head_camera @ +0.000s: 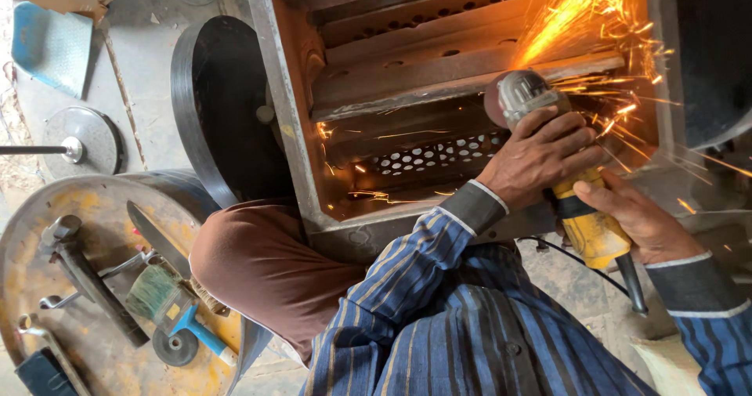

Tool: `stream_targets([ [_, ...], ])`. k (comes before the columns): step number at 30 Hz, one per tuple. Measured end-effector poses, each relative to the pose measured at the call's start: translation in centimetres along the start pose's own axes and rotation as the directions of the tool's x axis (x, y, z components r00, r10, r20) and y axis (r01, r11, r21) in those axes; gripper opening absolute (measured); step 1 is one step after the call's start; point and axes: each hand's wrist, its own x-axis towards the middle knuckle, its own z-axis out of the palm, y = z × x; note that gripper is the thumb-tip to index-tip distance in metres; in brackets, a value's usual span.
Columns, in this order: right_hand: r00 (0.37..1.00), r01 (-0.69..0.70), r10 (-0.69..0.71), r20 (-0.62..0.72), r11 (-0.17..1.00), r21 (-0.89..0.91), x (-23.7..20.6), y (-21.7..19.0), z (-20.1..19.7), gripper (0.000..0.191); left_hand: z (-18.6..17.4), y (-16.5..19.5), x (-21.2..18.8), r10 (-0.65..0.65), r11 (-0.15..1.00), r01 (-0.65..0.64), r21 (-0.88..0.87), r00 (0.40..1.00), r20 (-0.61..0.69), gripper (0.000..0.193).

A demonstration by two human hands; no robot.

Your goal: The person sits in front of a metal machine frame and uses an angle grinder to grind the metal rollers and bars inside it, producing sparks. They pause to touch and reposition the metal bars, adjust the machine, then resume grinding the surfaces with the grinder.

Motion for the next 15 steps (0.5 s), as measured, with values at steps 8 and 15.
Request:
stream_targets([
  [8, 0.992, 0.122, -0.121, 0.029, 0.991, -0.051, -0.7, -0.8, 0.1, 0.055, 1.3, 0.1, 0.4, 0.014, 1.0, -0.014, -0.011, 1.0, -0.006, 0.052],
  [15, 1.0, -0.002, 0.002, -0.026, 1.0, 0.013, -0.7, -0.8, -0.1, 0.059, 1.9, 0.1, 0.7, 0.027, 0.999, -0.027, -0.025, 1.0, 0.006, 0.045],
])
